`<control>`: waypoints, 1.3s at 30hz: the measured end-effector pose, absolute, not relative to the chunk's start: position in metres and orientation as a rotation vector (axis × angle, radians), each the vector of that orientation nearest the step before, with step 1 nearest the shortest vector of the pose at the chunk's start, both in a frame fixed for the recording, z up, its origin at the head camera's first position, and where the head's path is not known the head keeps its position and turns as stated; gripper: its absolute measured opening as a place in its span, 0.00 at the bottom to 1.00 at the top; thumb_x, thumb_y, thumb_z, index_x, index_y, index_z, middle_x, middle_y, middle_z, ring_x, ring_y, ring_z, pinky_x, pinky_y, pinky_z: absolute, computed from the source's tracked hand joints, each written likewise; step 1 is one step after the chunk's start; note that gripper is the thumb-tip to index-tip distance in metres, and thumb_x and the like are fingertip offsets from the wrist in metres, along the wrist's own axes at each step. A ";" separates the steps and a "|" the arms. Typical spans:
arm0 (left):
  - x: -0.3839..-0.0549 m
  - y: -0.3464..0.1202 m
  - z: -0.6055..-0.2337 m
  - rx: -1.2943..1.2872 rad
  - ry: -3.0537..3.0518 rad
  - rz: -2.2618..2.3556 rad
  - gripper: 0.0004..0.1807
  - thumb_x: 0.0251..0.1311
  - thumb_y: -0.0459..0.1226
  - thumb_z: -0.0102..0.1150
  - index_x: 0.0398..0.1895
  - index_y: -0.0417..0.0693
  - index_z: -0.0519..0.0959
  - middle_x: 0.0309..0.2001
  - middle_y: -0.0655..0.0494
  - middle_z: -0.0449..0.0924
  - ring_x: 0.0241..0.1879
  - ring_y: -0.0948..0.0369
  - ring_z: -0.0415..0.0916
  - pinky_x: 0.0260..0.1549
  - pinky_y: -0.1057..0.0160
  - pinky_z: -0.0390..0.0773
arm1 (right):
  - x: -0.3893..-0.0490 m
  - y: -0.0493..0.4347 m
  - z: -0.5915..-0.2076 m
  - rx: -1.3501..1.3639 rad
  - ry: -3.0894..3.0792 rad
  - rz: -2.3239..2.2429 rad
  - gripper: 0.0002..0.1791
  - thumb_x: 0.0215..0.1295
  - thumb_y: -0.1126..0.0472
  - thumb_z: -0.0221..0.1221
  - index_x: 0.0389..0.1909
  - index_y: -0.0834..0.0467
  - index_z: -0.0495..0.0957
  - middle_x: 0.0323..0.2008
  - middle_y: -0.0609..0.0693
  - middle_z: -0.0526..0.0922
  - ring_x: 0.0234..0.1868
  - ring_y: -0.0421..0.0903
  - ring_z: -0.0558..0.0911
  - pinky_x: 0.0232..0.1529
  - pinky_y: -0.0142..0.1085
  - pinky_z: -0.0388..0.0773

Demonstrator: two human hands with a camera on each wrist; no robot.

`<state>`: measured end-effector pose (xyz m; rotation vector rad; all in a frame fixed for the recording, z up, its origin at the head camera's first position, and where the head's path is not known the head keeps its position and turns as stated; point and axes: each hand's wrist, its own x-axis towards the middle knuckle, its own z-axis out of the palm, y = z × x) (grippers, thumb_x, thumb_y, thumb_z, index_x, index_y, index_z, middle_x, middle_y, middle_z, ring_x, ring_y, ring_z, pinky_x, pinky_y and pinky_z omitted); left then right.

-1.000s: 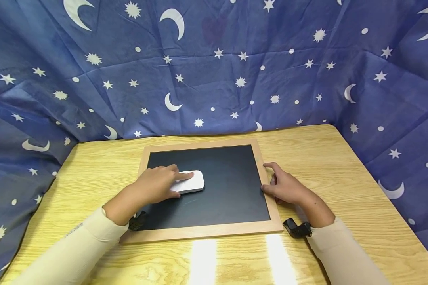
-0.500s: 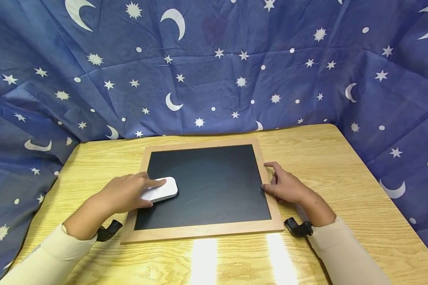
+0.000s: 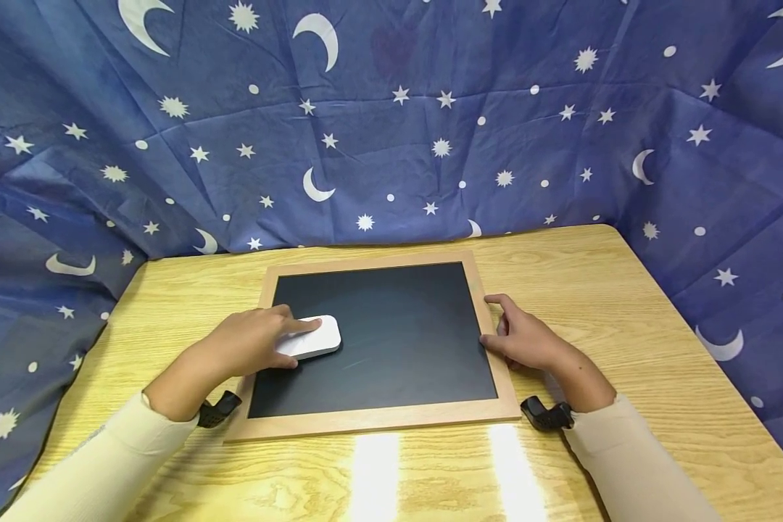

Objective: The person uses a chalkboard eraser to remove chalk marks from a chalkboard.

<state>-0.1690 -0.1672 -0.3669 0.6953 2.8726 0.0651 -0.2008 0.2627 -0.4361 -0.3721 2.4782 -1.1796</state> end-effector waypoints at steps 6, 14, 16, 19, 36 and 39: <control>-0.180 -0.142 -0.370 0.783 2.880 0.043 0.38 0.47 0.48 0.78 0.66 0.66 0.76 0.39 0.52 0.79 0.33 0.56 0.79 0.31 0.55 0.78 | -0.201 0.263 -0.435 -0.367 2.495 -1.159 0.44 0.69 0.60 0.61 0.78 0.59 0.46 0.29 0.55 0.71 0.19 0.47 0.73 0.20 0.40 0.74; -0.193 -0.104 -0.369 0.745 2.857 -0.040 0.38 0.52 0.49 0.75 0.69 0.71 0.72 0.45 0.50 0.80 0.39 0.52 0.81 0.38 0.50 0.81 | -0.201 0.264 -0.434 -0.379 2.516 -1.131 0.44 0.68 0.60 0.61 0.77 0.60 0.47 0.30 0.55 0.71 0.19 0.47 0.73 0.18 0.39 0.73; -0.195 -0.097 -0.369 0.748 2.852 -0.043 0.38 0.53 0.49 0.75 0.69 0.71 0.72 0.47 0.49 0.80 0.42 0.51 0.82 0.40 0.49 0.81 | -0.200 0.265 -0.434 -0.378 2.512 -1.132 0.44 0.69 0.60 0.61 0.78 0.60 0.47 0.31 0.55 0.71 0.19 0.47 0.73 0.18 0.40 0.73; -0.198 -0.089 -0.369 0.747 2.843 -0.035 0.38 0.54 0.49 0.74 0.70 0.71 0.71 0.48 0.49 0.79 0.43 0.50 0.82 0.42 0.48 0.81 | -0.200 0.265 -0.434 -0.377 2.509 -1.134 0.44 0.69 0.59 0.61 0.78 0.60 0.46 0.31 0.55 0.71 0.19 0.47 0.73 0.18 0.40 0.73; -0.166 -0.150 -0.367 0.641 2.926 -0.121 0.38 0.49 0.50 0.77 0.67 0.70 0.74 0.42 0.51 0.79 0.35 0.52 0.79 0.30 0.52 0.79 | -0.200 0.262 -0.434 -0.378 2.501 -1.145 0.43 0.69 0.60 0.60 0.77 0.61 0.46 0.30 0.55 0.70 0.19 0.47 0.73 0.19 0.40 0.73; -0.158 -0.164 -0.366 0.611 2.937 -0.111 0.38 0.49 0.49 0.77 0.67 0.69 0.75 0.42 0.50 0.79 0.34 0.53 0.77 0.29 0.53 0.78 | -0.200 0.261 -0.435 -0.376 2.495 -1.154 0.43 0.69 0.60 0.60 0.77 0.61 0.46 0.30 0.55 0.70 0.19 0.47 0.73 0.19 0.40 0.73</control>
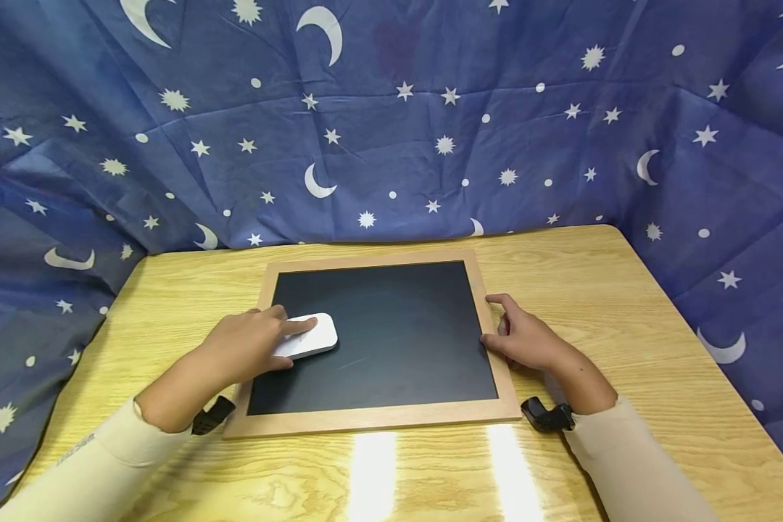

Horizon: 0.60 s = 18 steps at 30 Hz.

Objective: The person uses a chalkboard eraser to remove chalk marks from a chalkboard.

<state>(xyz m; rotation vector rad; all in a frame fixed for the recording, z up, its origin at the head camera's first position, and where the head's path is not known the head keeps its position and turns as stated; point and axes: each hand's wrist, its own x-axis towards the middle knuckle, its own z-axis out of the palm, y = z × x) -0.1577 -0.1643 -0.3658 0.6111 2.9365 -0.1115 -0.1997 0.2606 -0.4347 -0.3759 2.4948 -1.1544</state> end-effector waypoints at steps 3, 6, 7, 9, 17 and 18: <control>-0.153 -0.172 -0.365 0.610 2.942 -0.086 0.38 0.48 0.47 0.78 0.67 0.67 0.76 0.41 0.50 0.79 0.33 0.53 0.77 0.28 0.53 0.77 | -0.200 0.260 -0.435 -0.373 2.495 -1.159 0.43 0.69 0.61 0.60 0.77 0.61 0.46 0.30 0.55 0.70 0.19 0.46 0.72 0.19 0.41 0.74; -0.153 -0.174 -0.364 0.614 2.940 -0.058 0.38 0.47 0.47 0.78 0.66 0.66 0.76 0.40 0.50 0.79 0.32 0.54 0.77 0.27 0.55 0.76 | -0.200 0.259 -0.436 -0.379 2.496 -1.161 0.44 0.69 0.60 0.60 0.78 0.61 0.46 0.31 0.55 0.70 0.20 0.46 0.72 0.19 0.40 0.74; -0.153 -0.174 -0.364 0.616 2.937 -0.052 0.38 0.48 0.46 0.78 0.66 0.66 0.77 0.39 0.50 0.79 0.32 0.54 0.76 0.27 0.55 0.76 | -0.200 0.259 -0.435 -0.381 2.494 -1.162 0.44 0.69 0.60 0.60 0.78 0.61 0.46 0.31 0.55 0.70 0.19 0.46 0.72 0.19 0.40 0.74; -0.156 -0.173 -0.364 0.616 2.932 -0.041 0.37 0.47 0.46 0.79 0.65 0.66 0.77 0.39 0.51 0.78 0.31 0.55 0.75 0.27 0.56 0.75 | -0.200 0.260 -0.435 -0.381 2.494 -1.161 0.44 0.69 0.60 0.60 0.78 0.61 0.45 0.31 0.55 0.70 0.20 0.46 0.72 0.20 0.40 0.74; -0.167 -0.163 -0.368 0.683 2.911 -0.039 0.37 0.48 0.48 0.78 0.66 0.67 0.77 0.39 0.51 0.78 0.30 0.56 0.75 0.28 0.56 0.76 | -0.201 0.261 -0.437 -0.378 2.499 -1.163 0.44 0.69 0.60 0.60 0.78 0.61 0.45 0.31 0.55 0.70 0.20 0.46 0.72 0.19 0.39 0.73; -0.169 -0.159 -0.368 0.690 2.905 -0.028 0.37 0.48 0.48 0.78 0.66 0.67 0.77 0.39 0.51 0.78 0.29 0.56 0.75 0.28 0.56 0.76 | -0.201 0.261 -0.437 -0.380 2.495 -1.168 0.44 0.69 0.60 0.60 0.78 0.61 0.45 0.31 0.55 0.70 0.20 0.46 0.72 0.20 0.40 0.73</control>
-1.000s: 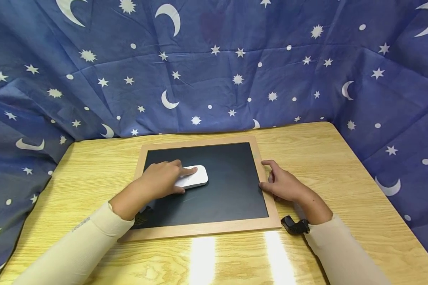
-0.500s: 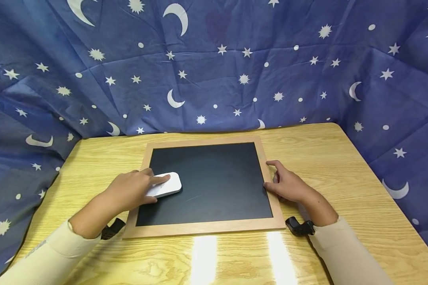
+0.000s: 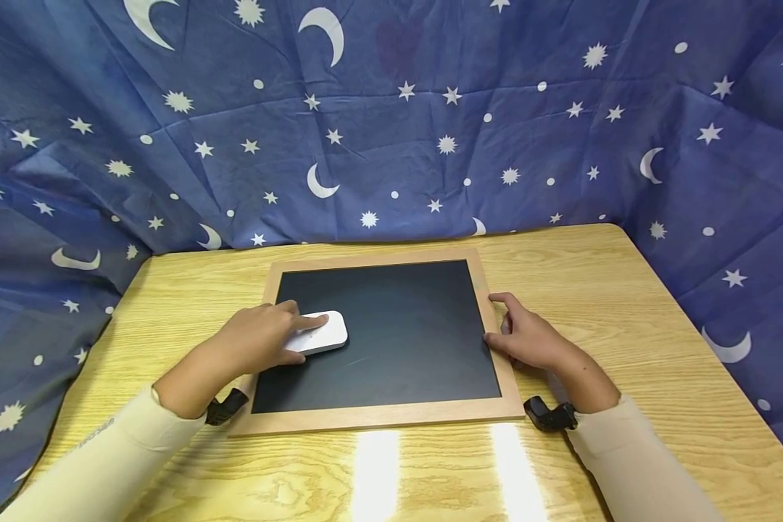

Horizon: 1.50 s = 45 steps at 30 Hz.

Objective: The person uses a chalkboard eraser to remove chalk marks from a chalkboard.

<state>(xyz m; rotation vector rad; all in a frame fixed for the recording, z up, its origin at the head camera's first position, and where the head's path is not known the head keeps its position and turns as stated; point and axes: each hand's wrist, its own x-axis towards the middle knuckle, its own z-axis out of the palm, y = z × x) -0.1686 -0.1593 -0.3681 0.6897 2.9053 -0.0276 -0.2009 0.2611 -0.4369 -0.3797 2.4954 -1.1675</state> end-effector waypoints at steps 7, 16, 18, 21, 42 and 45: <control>-0.188 -0.115 -0.370 0.761 2.863 -0.043 0.37 0.52 0.50 0.75 0.68 0.69 0.73 0.44 0.50 0.80 0.36 0.53 0.80 0.35 0.51 0.80 | -0.199 0.262 -0.437 -0.373 2.485 -1.176 0.44 0.69 0.61 0.60 0.78 0.61 0.45 0.31 0.55 0.69 0.20 0.46 0.72 0.20 0.40 0.73; -0.206 -0.075 -0.373 0.801 2.825 -0.069 0.39 0.55 0.51 0.72 0.71 0.72 0.69 0.51 0.49 0.79 0.43 0.52 0.81 0.41 0.49 0.81 | -0.201 0.261 -0.437 -0.370 2.510 -1.151 0.44 0.68 0.61 0.61 0.78 0.61 0.46 0.32 0.55 0.69 0.20 0.45 0.72 0.20 0.38 0.72; -0.206 -0.074 -0.373 0.802 2.816 -0.057 0.39 0.55 0.52 0.72 0.71 0.72 0.68 0.50 0.49 0.79 0.43 0.53 0.81 0.41 0.49 0.81 | -0.201 0.261 -0.437 -0.364 2.509 -1.154 0.44 0.68 0.61 0.61 0.77 0.61 0.46 0.32 0.55 0.69 0.20 0.46 0.72 0.20 0.38 0.72; -0.204 -0.078 -0.373 0.792 2.809 -0.052 0.39 0.55 0.52 0.72 0.72 0.72 0.68 0.49 0.50 0.79 0.43 0.53 0.81 0.40 0.50 0.81 | -0.200 0.261 -0.438 -0.362 2.490 -1.167 0.44 0.69 0.61 0.61 0.77 0.61 0.46 0.31 0.55 0.69 0.20 0.45 0.72 0.19 0.39 0.73; -0.141 -0.181 -0.371 0.641 2.917 0.033 0.40 0.47 0.48 0.78 0.68 0.67 0.75 0.43 0.52 0.79 0.33 0.57 0.76 0.28 0.57 0.75 | -0.202 0.262 -0.436 -0.366 2.479 -1.174 0.44 0.69 0.60 0.60 0.78 0.61 0.45 0.30 0.55 0.70 0.19 0.46 0.73 0.18 0.40 0.73; -0.137 -0.188 -0.369 0.638 2.927 0.047 0.40 0.46 0.47 0.79 0.67 0.66 0.75 0.43 0.52 0.80 0.34 0.56 0.78 0.28 0.56 0.76 | -0.202 0.262 -0.436 -0.367 2.481 -1.170 0.44 0.69 0.61 0.60 0.78 0.61 0.45 0.30 0.56 0.71 0.19 0.46 0.73 0.19 0.40 0.73</control>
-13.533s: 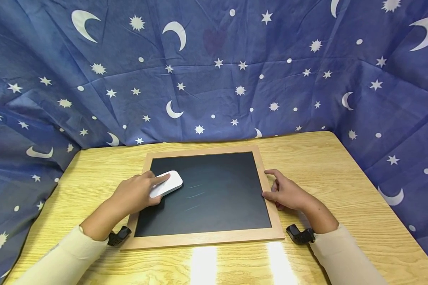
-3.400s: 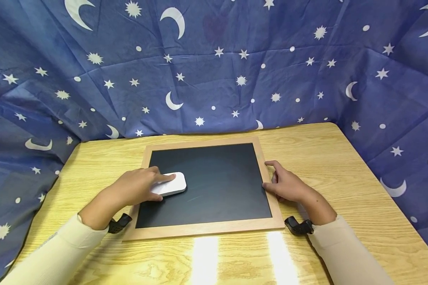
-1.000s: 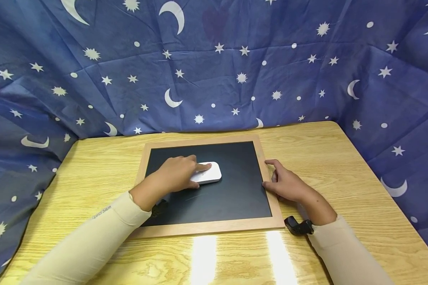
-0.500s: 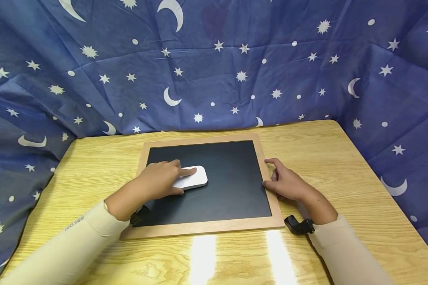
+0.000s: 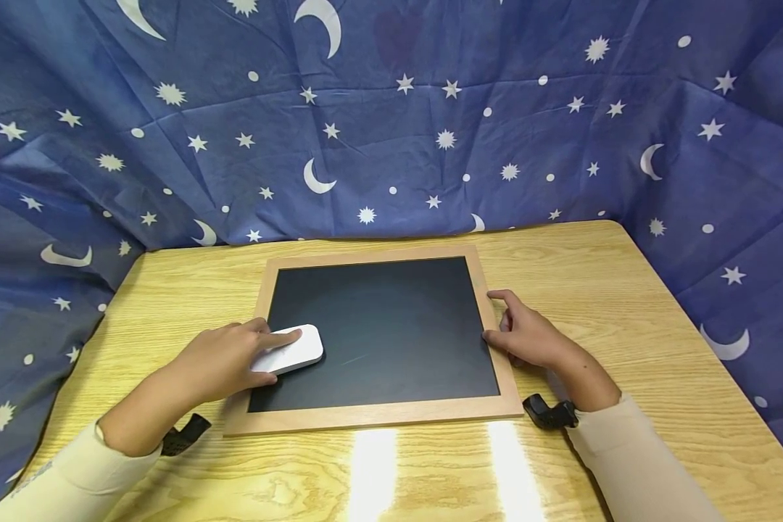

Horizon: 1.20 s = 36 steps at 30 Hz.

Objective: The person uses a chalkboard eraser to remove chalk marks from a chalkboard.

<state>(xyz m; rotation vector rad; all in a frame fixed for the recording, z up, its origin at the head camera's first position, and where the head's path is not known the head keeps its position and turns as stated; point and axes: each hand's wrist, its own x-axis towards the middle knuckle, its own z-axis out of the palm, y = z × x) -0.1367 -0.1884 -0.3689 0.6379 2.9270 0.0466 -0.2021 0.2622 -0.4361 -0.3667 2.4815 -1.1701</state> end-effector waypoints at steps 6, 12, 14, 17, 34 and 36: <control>-0.140 -0.190 -0.368 0.648 2.909 0.094 0.38 0.46 0.46 0.79 0.66 0.65 0.77 0.41 0.53 0.79 0.31 0.59 0.75 0.27 0.59 0.74 | -0.202 0.263 -0.435 -0.378 2.486 -1.160 0.45 0.69 0.60 0.60 0.78 0.61 0.44 0.31 0.55 0.71 0.19 0.46 0.73 0.19 0.40 0.73; -0.150 -0.177 -0.362 0.649 2.895 0.056 0.36 0.48 0.46 0.78 0.65 0.65 0.78 0.36 0.54 0.77 0.27 0.60 0.71 0.25 0.60 0.71 | -0.203 0.263 -0.432 -0.386 2.493 -1.156 0.45 0.70 0.59 0.60 0.78 0.61 0.44 0.31 0.55 0.70 0.18 0.45 0.73 0.18 0.40 0.73; -0.155 -0.170 -0.363 0.659 2.890 0.031 0.36 0.48 0.47 0.78 0.65 0.65 0.77 0.36 0.53 0.77 0.27 0.59 0.71 0.25 0.59 0.71 | -0.203 0.263 -0.432 -0.381 2.491 -1.161 0.45 0.70 0.60 0.60 0.78 0.61 0.44 0.30 0.55 0.70 0.18 0.46 0.72 0.18 0.40 0.73; -0.165 -0.155 -0.366 0.689 2.882 0.000 0.36 0.50 0.48 0.77 0.66 0.66 0.77 0.39 0.51 0.79 0.30 0.57 0.76 0.27 0.58 0.74 | -0.203 0.263 -0.433 -0.372 2.494 -1.158 0.44 0.70 0.60 0.60 0.78 0.62 0.44 0.30 0.54 0.70 0.19 0.45 0.72 0.19 0.40 0.73; -0.194 -0.092 -0.369 0.728 2.851 -0.049 0.37 0.55 0.52 0.72 0.69 0.71 0.72 0.49 0.49 0.80 0.40 0.54 0.81 0.38 0.50 0.81 | -0.203 0.261 -0.434 -0.363 2.516 -1.134 0.43 0.68 0.61 0.60 0.77 0.61 0.46 0.31 0.55 0.70 0.19 0.46 0.73 0.19 0.39 0.73; -0.192 -0.097 -0.369 0.717 2.838 -0.046 0.37 0.55 0.51 0.73 0.69 0.71 0.71 0.49 0.50 0.80 0.40 0.55 0.80 0.39 0.51 0.80 | -0.202 0.261 -0.435 -0.362 2.512 -1.135 0.43 0.69 0.61 0.60 0.77 0.61 0.46 0.30 0.55 0.70 0.19 0.47 0.73 0.19 0.39 0.73</control>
